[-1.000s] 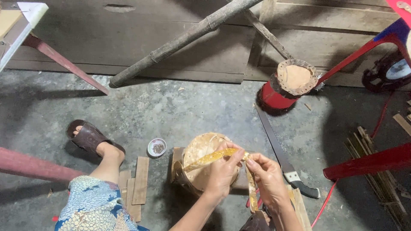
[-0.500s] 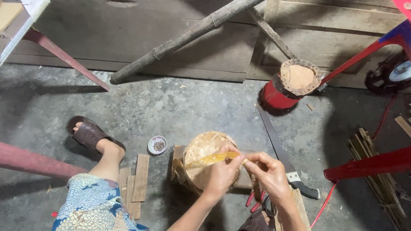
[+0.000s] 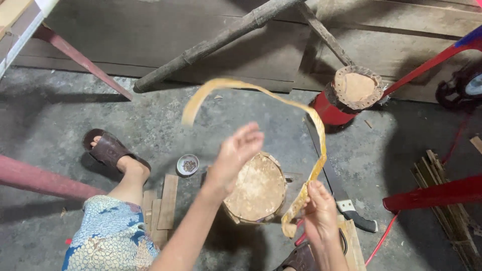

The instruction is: Trimming excess material from the edge of a drum head using a knife and scissors.

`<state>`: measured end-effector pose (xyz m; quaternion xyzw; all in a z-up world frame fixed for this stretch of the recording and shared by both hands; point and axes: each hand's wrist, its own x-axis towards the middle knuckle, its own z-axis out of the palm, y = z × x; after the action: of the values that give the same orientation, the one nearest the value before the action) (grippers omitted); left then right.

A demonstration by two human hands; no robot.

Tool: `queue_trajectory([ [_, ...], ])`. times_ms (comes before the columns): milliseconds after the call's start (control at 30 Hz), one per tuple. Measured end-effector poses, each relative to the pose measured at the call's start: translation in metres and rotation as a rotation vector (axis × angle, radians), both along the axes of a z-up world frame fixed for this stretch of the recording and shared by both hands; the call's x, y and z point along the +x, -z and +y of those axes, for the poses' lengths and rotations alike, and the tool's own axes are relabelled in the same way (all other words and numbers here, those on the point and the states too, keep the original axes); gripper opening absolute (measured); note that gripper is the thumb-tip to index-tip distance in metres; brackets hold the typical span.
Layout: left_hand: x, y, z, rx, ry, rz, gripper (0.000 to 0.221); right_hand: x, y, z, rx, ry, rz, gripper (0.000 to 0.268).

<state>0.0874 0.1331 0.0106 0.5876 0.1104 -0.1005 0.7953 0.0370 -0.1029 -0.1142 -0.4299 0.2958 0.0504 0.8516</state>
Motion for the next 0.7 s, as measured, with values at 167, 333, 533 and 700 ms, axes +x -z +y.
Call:
queue_trajectory([
  [167, -0.076, 0.055, 0.002, 0.287, 0.114, 0.050, 0.051, -0.016, 0.006, 0.030, 0.058, 0.006, -0.091, 0.013],
  [333, -0.122, 0.077, -0.027, -0.170, -0.086, 0.275, 0.059, -0.030, 0.000, 0.062, -0.035, -0.007, -0.213, 0.017],
  [533, -0.113, 0.071, -0.018, -0.175, -0.501, 0.153, 0.010, -0.043, 0.003, 0.075, -0.208, -0.185, -0.172, 0.023],
  [700, -0.115, 0.083, -0.005, 0.264, -0.493, 0.018, 0.026, -0.054, 0.024, 0.071, -0.309, -0.355, -0.226, 0.033],
])
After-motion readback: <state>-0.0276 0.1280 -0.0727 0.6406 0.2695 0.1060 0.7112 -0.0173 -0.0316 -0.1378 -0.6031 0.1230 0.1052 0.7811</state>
